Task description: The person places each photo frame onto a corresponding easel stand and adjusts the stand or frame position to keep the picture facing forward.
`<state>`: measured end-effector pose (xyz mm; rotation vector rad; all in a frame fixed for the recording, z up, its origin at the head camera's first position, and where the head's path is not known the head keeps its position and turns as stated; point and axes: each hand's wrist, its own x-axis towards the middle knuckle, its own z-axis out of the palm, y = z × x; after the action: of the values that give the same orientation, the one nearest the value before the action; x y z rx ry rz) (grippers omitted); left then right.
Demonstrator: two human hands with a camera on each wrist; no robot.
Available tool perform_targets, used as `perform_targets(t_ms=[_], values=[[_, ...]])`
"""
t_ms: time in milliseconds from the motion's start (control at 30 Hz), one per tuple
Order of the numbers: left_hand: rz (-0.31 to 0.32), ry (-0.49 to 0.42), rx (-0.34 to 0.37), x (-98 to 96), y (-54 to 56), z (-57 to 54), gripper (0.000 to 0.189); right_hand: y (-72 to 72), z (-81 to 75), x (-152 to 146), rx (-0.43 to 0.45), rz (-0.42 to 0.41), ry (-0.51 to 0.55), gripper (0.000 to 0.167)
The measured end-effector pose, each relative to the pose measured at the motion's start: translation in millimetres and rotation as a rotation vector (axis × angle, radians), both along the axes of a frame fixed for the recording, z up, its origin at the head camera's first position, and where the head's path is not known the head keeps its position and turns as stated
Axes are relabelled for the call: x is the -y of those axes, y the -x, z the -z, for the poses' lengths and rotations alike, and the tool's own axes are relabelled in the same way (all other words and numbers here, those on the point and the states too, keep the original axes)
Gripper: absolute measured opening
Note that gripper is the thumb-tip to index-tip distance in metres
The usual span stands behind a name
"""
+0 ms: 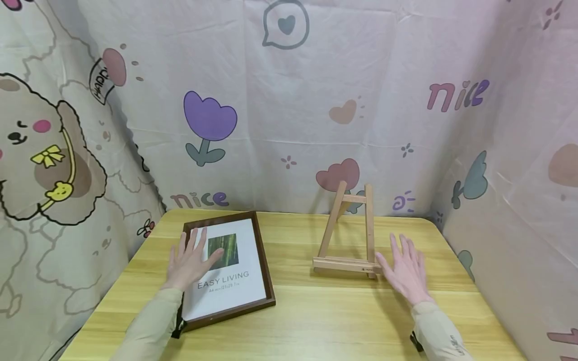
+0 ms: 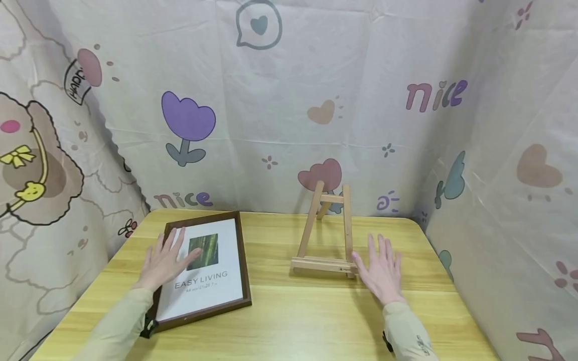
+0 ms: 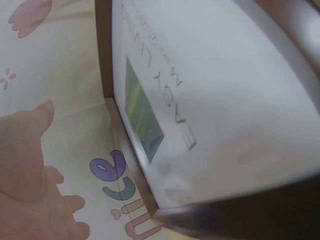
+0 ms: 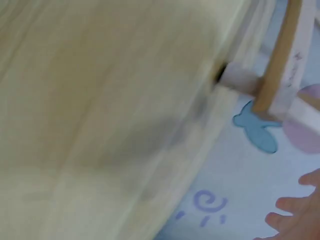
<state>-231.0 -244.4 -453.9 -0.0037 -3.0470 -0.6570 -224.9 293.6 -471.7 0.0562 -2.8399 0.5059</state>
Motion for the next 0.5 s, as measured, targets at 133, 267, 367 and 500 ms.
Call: perform_targets(t_ms=[133, 267, 367, 500], values=[[0.007, -0.031, 0.015, 4.3, -4.2, -5.7, 0.098, -1.7, -10.0, 13, -0.040, -0.025, 0.002, 0.083], [0.026, -0.045, 0.018, 9.3, -7.6, -8.4, 0.101, -4.1, -14.1, 28, -0.114, -0.045, -0.008, 0.081], [0.040, -0.059, 0.020, 14.8, -9.7, -8.2, 0.103, -6.7, -14.3, 40, -0.168, -0.072, -0.010, 0.080], [0.048, -0.098, 0.026, 23.4, -11.6, -6.1, 0.110, -9.7, -13.7, 61, -0.212, -0.114, -0.014, 0.080]])
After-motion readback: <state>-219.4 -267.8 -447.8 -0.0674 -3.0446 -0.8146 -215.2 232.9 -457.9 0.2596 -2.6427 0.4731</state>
